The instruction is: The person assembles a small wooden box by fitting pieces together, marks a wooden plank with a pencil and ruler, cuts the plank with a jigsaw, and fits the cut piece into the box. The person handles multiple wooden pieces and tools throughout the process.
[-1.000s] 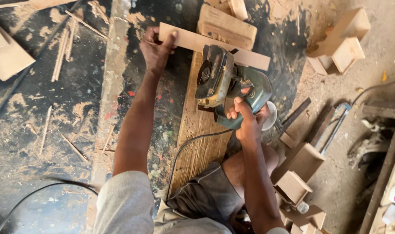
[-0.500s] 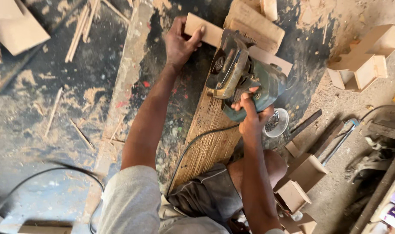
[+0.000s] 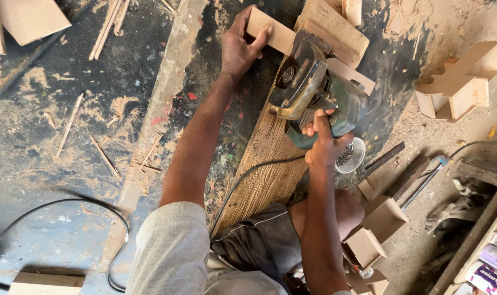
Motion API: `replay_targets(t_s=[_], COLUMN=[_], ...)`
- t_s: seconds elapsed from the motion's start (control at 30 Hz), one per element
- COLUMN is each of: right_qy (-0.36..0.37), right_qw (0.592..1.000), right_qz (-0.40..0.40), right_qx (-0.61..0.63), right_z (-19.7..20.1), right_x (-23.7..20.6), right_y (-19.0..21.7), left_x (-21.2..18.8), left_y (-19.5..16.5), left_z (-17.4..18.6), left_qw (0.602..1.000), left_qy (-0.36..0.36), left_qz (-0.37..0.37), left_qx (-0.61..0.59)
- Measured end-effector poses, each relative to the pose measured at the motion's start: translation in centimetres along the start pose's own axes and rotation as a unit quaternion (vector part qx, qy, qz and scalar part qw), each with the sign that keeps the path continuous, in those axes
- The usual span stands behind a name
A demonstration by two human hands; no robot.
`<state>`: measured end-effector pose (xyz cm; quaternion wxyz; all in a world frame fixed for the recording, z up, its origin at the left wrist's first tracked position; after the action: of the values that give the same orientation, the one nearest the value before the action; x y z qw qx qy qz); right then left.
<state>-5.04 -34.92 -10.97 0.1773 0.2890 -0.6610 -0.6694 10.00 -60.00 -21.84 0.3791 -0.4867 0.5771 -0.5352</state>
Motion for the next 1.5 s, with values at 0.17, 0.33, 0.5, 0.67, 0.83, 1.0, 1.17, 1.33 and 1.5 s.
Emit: replay_targets(t_s=[0.17,0.33,0.5,0.67,0.83,1.0,1.17,1.33,1.5], right_qy=[-0.007,0.004,-0.004,0.001,-0.009,-0.012,-0.009,-0.014,-0.011], right_qw=[0.999,0.999,0.999,1.000,1.000,1.000,1.000,1.000,1.000], right_qz=[-0.026,-0.033,-0.025,-0.008,-0.015,-0.012,-0.007,-0.001,0.003], right_qx=[0.019,0.020,0.026,0.009,0.017,0.000,0.016,0.003,0.002], right_z=[0.4,0.3,0.7,0.6,1.0,1.2,1.0,1.1,1.2], right_x=[-0.2,-0.3,-0.4,-0.2,-0.2,-0.2,-0.4,-0.4,-0.3], right_y=[-0.4,-0.2,-0.6,-0.9,-1.3,-1.4,-1.3,-1.3,-1.4], left_x=[-0.1,-0.3,-0.4,0.0,-0.3,-0.3,-0.1,-0.2,-0.4], left_y=[-0.3,-0.6,-0.6,-1.1,-0.7,-0.5,-0.6,-0.4,-0.4], left_z=[0.0,0.1,-0.1,0.1,0.0,-0.3,-0.3,-0.3,-0.4], left_qw=[1.000,1.000,0.999,0.998,0.999,0.999,0.998,0.999,1.000], left_qy=[-0.004,-0.009,-0.006,-0.020,-0.014,-0.006,-0.013,-0.011,-0.003], left_qz=[-0.017,-0.020,-0.029,-0.058,-0.033,-0.029,-0.047,-0.037,-0.024], left_qx=[0.013,0.005,0.011,0.022,0.026,0.025,0.039,0.038,0.019])
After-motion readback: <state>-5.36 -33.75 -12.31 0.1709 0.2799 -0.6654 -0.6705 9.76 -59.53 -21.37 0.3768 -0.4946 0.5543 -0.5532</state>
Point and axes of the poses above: each hand's wrist, its own x-axis towards the middle knuckle, its own z-axis out of the back of the hand, y = z × x, the point moved 9 cm from there along x, towards the middle knuckle, and after that the axes turned 2 degrees about -z, right-handed, at the moved point
